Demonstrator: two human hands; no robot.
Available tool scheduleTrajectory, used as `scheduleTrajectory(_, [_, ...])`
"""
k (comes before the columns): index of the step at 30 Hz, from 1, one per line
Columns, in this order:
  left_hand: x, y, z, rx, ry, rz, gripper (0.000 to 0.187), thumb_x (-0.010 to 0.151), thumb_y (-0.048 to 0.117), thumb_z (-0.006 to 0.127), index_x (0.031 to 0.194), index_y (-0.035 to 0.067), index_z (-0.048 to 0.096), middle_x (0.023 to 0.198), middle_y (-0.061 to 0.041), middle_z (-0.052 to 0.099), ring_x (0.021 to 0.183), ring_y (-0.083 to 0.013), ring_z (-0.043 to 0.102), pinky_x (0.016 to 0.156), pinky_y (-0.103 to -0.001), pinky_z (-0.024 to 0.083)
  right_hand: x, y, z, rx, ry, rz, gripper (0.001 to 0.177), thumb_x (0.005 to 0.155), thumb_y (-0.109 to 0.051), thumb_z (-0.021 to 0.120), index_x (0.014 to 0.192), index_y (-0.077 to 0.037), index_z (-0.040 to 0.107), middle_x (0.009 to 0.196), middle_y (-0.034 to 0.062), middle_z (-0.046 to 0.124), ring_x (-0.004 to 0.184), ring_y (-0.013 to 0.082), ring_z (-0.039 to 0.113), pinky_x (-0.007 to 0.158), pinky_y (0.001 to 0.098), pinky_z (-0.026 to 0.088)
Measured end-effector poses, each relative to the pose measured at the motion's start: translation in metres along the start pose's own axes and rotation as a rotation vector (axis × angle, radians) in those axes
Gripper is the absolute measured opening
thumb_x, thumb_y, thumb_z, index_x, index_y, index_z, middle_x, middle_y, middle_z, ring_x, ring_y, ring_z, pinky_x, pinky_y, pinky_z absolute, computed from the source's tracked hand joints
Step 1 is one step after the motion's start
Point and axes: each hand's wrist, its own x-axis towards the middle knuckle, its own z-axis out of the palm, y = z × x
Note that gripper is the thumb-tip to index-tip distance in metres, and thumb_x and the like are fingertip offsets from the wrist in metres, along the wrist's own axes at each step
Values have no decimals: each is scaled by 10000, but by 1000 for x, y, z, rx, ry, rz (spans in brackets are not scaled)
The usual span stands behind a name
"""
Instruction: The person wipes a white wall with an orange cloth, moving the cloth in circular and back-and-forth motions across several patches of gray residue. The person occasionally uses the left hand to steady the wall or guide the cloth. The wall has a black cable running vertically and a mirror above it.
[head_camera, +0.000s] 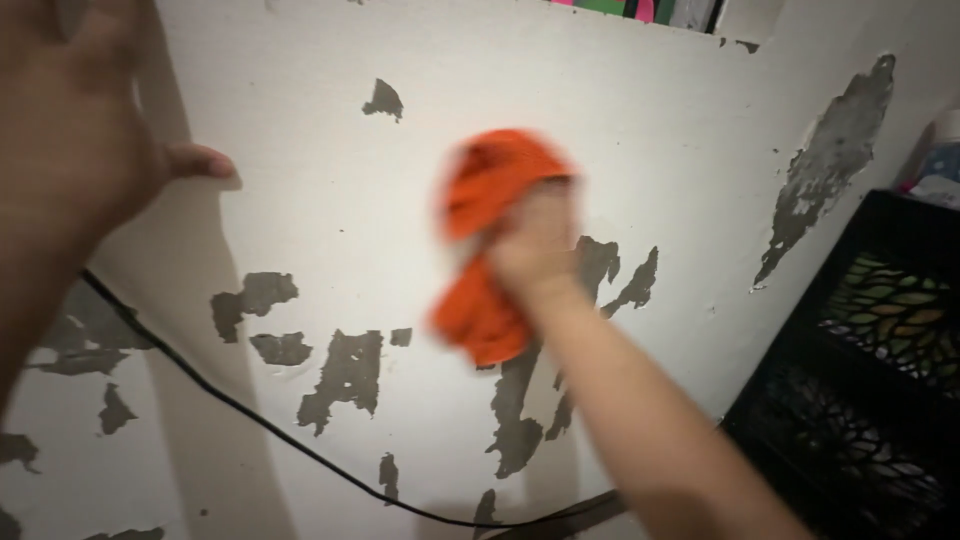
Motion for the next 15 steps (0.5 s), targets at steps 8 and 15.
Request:
scheduleTrajectory(8, [-4, -5, 10, -79, 50, 35, 1010, 573, 486, 965, 1364, -14, 585, 1294, -258, 621, 1231, -443, 543, 924, -530, 498, -5, 166, -25, 621, 354, 348, 467, 1119, -355, 558, 1475, -87, 421, 1416, 62, 540, 1286, 204, 554, 1127, 402, 467])
scheduleTrajectory(15, [2, 6, -15, 105, 65, 149, 1137, 550, 598, 916, 1485, 62, 556, 1320, -228, 583, 1332, -403, 415, 997, -557, 378, 61, 174, -26, 241, 467, 537, 491, 1089, -434, 593, 1380, -48, 512, 1331, 102, 629, 1213, 243, 623, 1059, 407, 477])
